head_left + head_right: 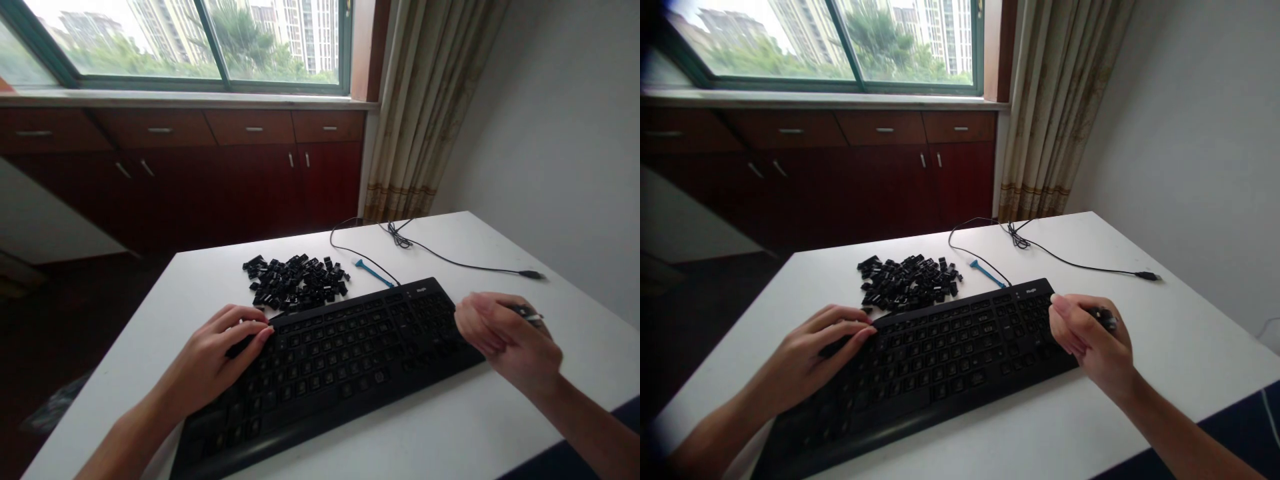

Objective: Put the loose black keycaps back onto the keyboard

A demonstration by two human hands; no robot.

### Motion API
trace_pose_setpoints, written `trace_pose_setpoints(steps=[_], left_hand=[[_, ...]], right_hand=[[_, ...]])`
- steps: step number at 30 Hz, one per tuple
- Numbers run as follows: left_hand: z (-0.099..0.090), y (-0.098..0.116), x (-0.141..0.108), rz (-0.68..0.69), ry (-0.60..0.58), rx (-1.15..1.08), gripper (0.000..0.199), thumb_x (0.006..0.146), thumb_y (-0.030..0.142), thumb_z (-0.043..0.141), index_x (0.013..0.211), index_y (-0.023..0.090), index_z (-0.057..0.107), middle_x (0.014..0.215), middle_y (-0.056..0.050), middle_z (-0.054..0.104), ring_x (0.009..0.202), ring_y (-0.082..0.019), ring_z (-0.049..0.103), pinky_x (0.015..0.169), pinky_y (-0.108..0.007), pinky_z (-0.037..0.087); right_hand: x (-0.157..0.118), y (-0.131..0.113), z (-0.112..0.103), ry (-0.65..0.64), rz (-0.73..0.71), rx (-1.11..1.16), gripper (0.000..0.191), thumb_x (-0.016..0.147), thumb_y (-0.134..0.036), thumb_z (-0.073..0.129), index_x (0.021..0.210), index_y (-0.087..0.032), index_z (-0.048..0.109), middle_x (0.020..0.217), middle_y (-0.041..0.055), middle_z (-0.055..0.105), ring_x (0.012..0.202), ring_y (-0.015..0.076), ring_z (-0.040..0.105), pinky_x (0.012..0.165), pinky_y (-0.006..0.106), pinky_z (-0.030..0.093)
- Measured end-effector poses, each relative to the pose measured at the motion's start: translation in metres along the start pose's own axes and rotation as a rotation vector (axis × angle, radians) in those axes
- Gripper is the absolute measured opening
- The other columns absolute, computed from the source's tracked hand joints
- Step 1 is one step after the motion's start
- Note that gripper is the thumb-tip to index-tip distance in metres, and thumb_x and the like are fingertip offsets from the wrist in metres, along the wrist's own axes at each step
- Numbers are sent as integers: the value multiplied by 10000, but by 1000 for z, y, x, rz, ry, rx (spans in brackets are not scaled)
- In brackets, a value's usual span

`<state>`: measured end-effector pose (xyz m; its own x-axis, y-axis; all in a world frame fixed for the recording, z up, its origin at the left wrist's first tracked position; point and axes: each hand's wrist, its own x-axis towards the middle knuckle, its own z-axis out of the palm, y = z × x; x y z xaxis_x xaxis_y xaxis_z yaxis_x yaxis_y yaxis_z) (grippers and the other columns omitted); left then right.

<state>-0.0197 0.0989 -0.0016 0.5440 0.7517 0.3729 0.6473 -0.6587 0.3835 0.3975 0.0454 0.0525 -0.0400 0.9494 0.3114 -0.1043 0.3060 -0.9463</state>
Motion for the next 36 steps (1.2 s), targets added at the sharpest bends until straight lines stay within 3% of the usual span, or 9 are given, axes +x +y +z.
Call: trace_pose_setpoints(steps=[2,5,8,10,14,19,24,31,36], left_hand=[[-1,1,0,3,-3,2,140,945,175,591,1044,237,669,1105,-58,637,1031,-196,597,885,-327,512],[-1,2,-1,11,-4,1,142,943,166,594,1045,235,665,1104,-60,637,1030,-194,593,881,-325,512],[-1,1,-2,15,0,6,145,940,160,595,1043,234,664,1106,-60,637,1027,-193,593,875,-321,512],[-1,1,-2,19,1,11,143,940,163,596,1040,238,665,1103,-57,638,1021,-191,594,871,-319,511],[-1,0,-3,17,-3,17,149,943,166,592,1046,243,666,1104,-56,640,1024,-192,594,875,-321,512],[0,0,-2,22,5,19,147,946,185,584,1049,240,672,1102,-69,647,1020,-202,599,865,-326,522],[1,-2,-2,23,4,25,147,945,187,582,1045,236,678,1096,-68,651,1013,-197,609,864,-324,532],[1,-2,-3,19,24,25,142,950,209,575,1027,228,692,1094,-84,658,1005,-205,615,853,-324,544],[0,-2,-3,20,5,17,150,940,171,589,1043,240,673,1107,-65,642,1018,-197,602,866,-322,526]], right_hand=[[3,-3,15,-24,-40,70,503,995,-282,473,517,-209,333,446,-36,271,410,113,298,424,309,273],[4,5,24,-36,-35,-57,511,968,-354,544,514,-220,354,459,-38,292,431,117,288,440,315,235],[8,16,21,-45,54,-167,501,942,-351,617,508,-219,403,465,-43,316,427,106,274,432,310,176],[11,13,17,-40,90,-114,504,968,-321,578,506,-213,408,457,-45,313,419,101,274,437,316,194],[14,3,15,0,30,97,507,975,-305,530,505,-212,362,446,-47,272,401,102,275,428,318,244],[10,17,14,-32,124,-68,530,957,-352,600,499,-200,380,447,-42,320,412,91,274,425,308,187],[7,10,15,-10,67,87,503,983,-297,523,512,-205,374,452,-46,278,407,99,278,432,317,221],[11,29,21,-34,131,-19,528,966,-330,586,491,-207,390,439,-49,314,406,91,269,427,313,175],[11,10,17,-7,68,62,508,985,-302,539,507,-212,393,443,-52,285,394,98,277,423,318,223]])
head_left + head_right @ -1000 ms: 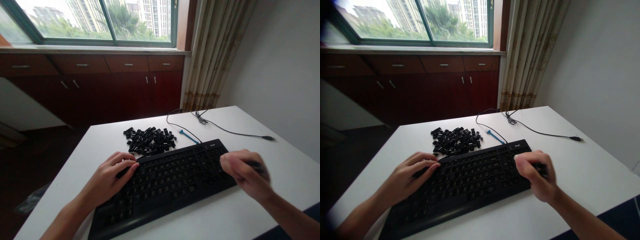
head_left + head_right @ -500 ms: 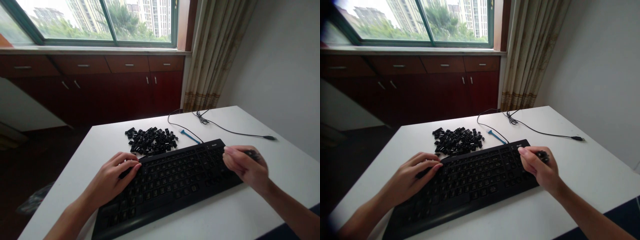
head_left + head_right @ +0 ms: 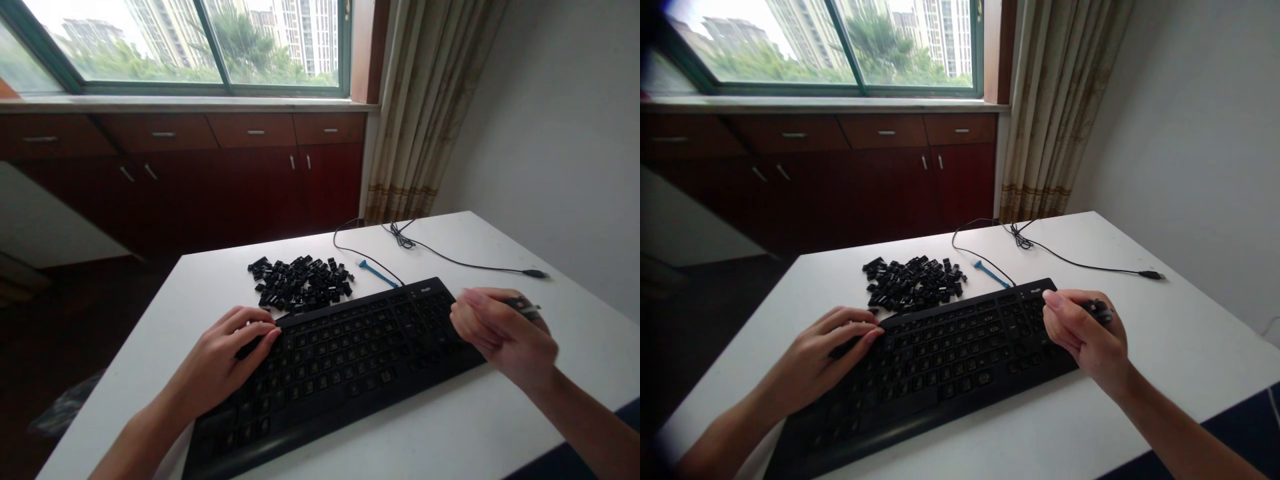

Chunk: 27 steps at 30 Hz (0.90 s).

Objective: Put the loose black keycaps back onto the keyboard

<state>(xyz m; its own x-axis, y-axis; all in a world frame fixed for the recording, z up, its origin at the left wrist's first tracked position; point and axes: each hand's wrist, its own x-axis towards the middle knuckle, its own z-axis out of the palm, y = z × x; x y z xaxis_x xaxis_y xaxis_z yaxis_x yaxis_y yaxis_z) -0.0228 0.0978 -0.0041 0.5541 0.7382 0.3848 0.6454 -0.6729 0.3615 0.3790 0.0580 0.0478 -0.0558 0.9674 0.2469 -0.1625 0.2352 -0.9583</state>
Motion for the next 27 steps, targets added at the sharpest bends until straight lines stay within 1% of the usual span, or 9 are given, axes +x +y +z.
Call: trace_pose_setpoints(steps=[2,4,6,8,9,11,16,24,27], left_hand=[[-1,0,1,2,3,-1,150,935,168,594,1039,240,674,1104,-60,641,1021,-199,601,868,-321,522],[-1,2,2,2,7,-4,148,932,171,593,1035,239,676,1102,-61,642,1020,-204,601,863,-322,521],[-2,3,3,1,5,-6,149,933,173,589,1035,237,677,1100,-64,645,1015,-207,603,855,-322,523],[-2,4,3,1,1,-8,153,934,171,589,1041,237,675,1100,-65,646,1015,-206,603,854,-321,522],[-2,4,3,1,0,-9,155,934,168,589,1044,237,673,1101,-64,645,1017,-204,601,856,-321,520],[-2,3,2,6,-1,-11,160,936,162,591,1052,240,668,1106,-62,641,1021,-200,597,863,-321,515],[0,0,0,13,-1,-13,169,933,155,602,1067,241,657,1118,-55,628,1033,-195,589,878,-321,505],[1,0,1,16,1,-5,162,928,158,613,1063,237,656,1112,-51,623,1033,-189,592,879,-317,504],[1,0,2,14,-2,-3,160,925,160,618,1061,235,657,1112,-48,623,1031,-189,595,878,-318,506]], right_hand=[[-1,-5,-3,12,13,-118,529,1000,-326,511,501,-213,378,439,-45,298,398,101,288,420,314,241],[-2,-7,-10,-4,13,-397,519,1003,-345,514,514,-211,403,458,-32,360,421,104,336,423,302,276],[-3,-6,-22,-107,-61,-716,377,966,-318,588,610,-206,538,557,-11,505,494,115,462,467,279,377],[-6,-3,-38,-273,-180,-929,69,907,-254,670,848,-219,681,794,28,660,672,154,626,606,274,512],[-8,-2,-46,-354,-231,-985,93,887,-225,689,977,-236,708,934,47,695,784,180,676,694,286,555],[-13,2,-61,-467,-287,-1039,265,877,-184,690,1129,-263,707,1126,66,699,951,218,708,817,308,587],[-20,14,-81,-580,-313,-1059,318,900,-114,645,1188,-243,675,1177,67,708,1016,211,715,871,291,596],[-20,27,-78,-408,-337,-953,205,896,-92,668,1054,-224,664,1066,58,730,969,166,720,859,256,594],[-21,30,-79,-417,-322,-935,206,885,-93,684,1039,-228,666,1075,57,731,964,166,722,857,256,595]])
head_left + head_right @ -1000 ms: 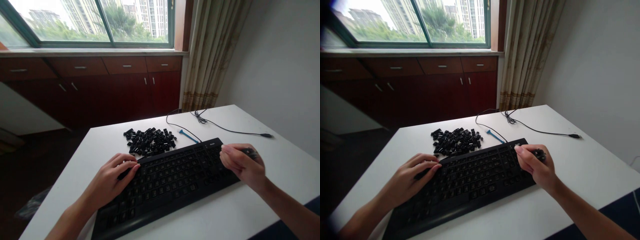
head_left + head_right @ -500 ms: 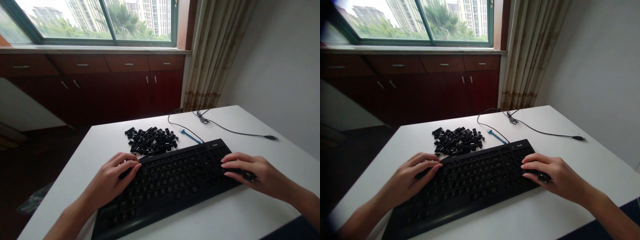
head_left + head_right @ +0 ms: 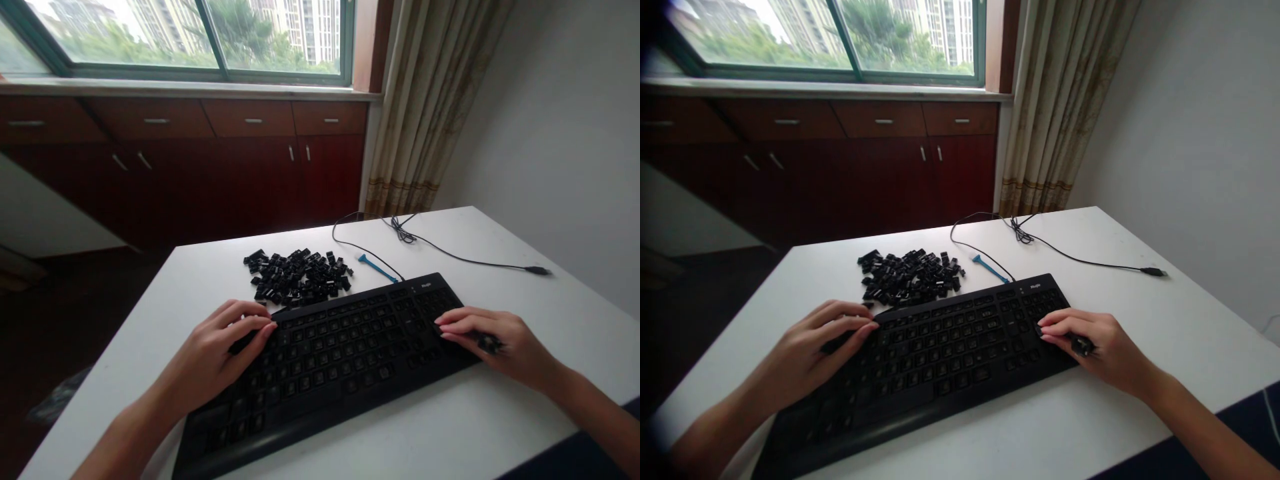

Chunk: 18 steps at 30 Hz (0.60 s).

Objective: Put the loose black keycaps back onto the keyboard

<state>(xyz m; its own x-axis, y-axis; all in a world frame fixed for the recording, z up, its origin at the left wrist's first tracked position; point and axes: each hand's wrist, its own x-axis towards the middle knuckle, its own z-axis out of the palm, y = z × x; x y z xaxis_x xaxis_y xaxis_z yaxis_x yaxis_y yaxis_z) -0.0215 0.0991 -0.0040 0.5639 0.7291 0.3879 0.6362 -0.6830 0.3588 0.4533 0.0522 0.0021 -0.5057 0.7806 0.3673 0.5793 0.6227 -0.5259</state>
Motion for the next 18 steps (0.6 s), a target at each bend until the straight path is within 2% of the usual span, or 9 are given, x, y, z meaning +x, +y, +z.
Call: trace_pose_setpoints(steps=[9,14,17,18], left_hand=[[0,-1,-1,5,-2,10,155,929,172,618,1066,238,652,1118,-52,622,1035,-193,594,881,-327,507],[2,-3,-2,7,2,10,156,934,185,613,1074,243,650,1123,-55,623,1028,-198,599,874,-330,511],[1,-1,-1,9,3,17,147,934,194,618,1070,242,647,1124,-50,618,1027,-194,601,879,-325,510],[0,0,-1,7,1,18,143,935,195,616,1067,242,647,1122,-50,617,1026,-192,602,878,-322,511]], right_hand=[[1,3,-5,-103,-17,39,217,901,-76,642,1062,-219,673,1107,75,696,956,170,709,815,262,586],[9,-6,-13,-180,75,43,135,904,-158,670,1019,-228,680,1109,63,694,959,166,693,829,270,562],[10,-11,-17,-109,175,68,325,812,-252,792,1108,-233,659,1136,76,692,910,181,675,787,291,550],[10,-12,-17,-58,210,101,328,798,-267,805,1088,-227,657,1116,79,691,869,177,664,749,289,541]])
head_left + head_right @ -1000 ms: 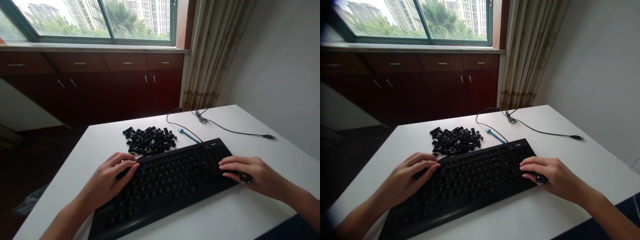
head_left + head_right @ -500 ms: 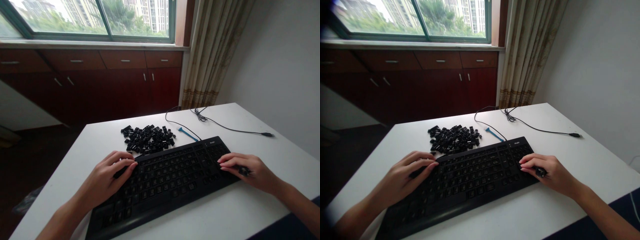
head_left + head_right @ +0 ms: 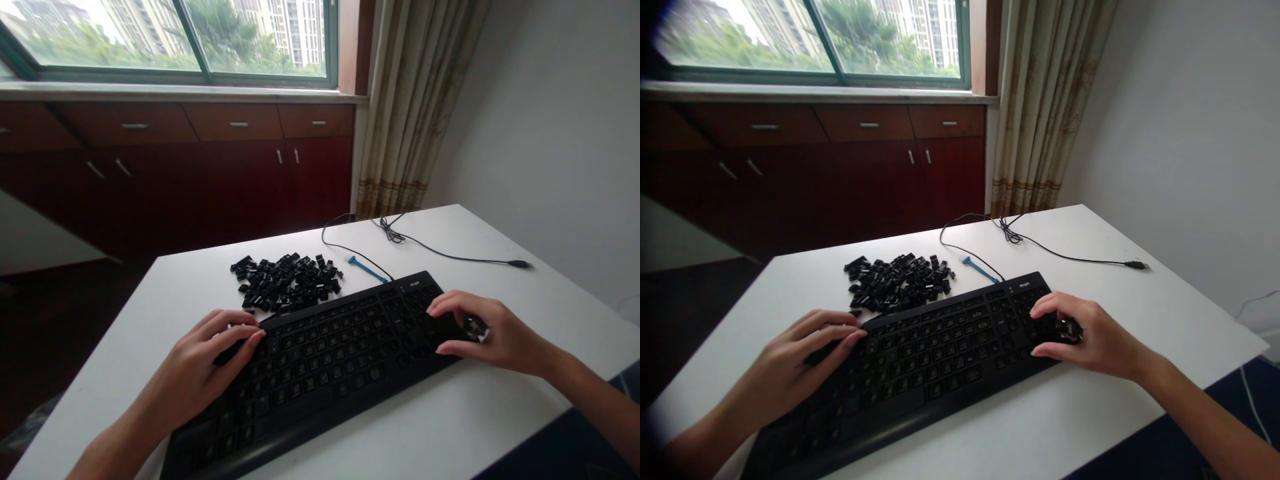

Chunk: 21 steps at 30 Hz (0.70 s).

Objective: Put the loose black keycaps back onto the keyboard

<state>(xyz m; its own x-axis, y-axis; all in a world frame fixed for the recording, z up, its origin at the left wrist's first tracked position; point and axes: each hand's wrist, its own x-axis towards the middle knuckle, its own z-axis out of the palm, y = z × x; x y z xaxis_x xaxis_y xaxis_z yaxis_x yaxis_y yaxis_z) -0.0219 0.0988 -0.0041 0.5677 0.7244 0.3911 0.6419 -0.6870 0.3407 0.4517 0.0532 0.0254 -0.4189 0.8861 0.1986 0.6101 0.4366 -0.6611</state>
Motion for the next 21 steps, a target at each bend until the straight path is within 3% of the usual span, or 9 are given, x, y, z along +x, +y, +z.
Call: trace_pose_setpoints(steps=[2,6,9,13,18,21], left_hand=[[-1,2,1,-3,-1,-2,135,940,200,611,1063,241,649,1115,-50,617,1017,-191,605,870,-318,514],[0,0,0,8,-3,2,153,940,212,616,1085,251,644,1125,-47,610,1012,-187,606,868,-314,514],[2,-5,-1,23,2,19,168,936,220,622,1099,257,639,1131,-42,604,1019,-186,601,875,-314,507],[2,-7,-2,27,1,14,167,939,224,616,1101,255,636,1136,-46,602,1024,-190,599,877,-316,507],[0,-2,0,20,-1,9,156,940,222,613,1093,244,638,1133,-59,610,1012,-194,604,862,-311,516],[-1,0,1,13,-7,7,157,941,223,611,1093,246,642,1127,-63,620,1013,-200,607,856,-309,525]], right_hand=[[0,-3,2,128,57,144,142,846,-283,756,902,-212,646,937,53,678,746,151,614,646,274,492],[10,-22,12,372,155,654,426,980,-316,562,590,-211,428,515,-45,381,464,102,378,432,264,277],[24,-47,15,332,131,905,518,993,-317,516,511,-210,361,443,-55,272,390,93,265,400,295,200],[36,-65,22,376,25,864,545,982,-381,526,494,-221,343,445,-48,271,408,102,255,437,317,207],[42,-50,41,340,115,731,553,973,-388,566,486,-215,368,437,-47,304,399,87,240,418,310,152],[41,-51,35,374,112,754,560,986,-389,528,480,-230,349,429,-46,288,391,97,257,423,319,198]])
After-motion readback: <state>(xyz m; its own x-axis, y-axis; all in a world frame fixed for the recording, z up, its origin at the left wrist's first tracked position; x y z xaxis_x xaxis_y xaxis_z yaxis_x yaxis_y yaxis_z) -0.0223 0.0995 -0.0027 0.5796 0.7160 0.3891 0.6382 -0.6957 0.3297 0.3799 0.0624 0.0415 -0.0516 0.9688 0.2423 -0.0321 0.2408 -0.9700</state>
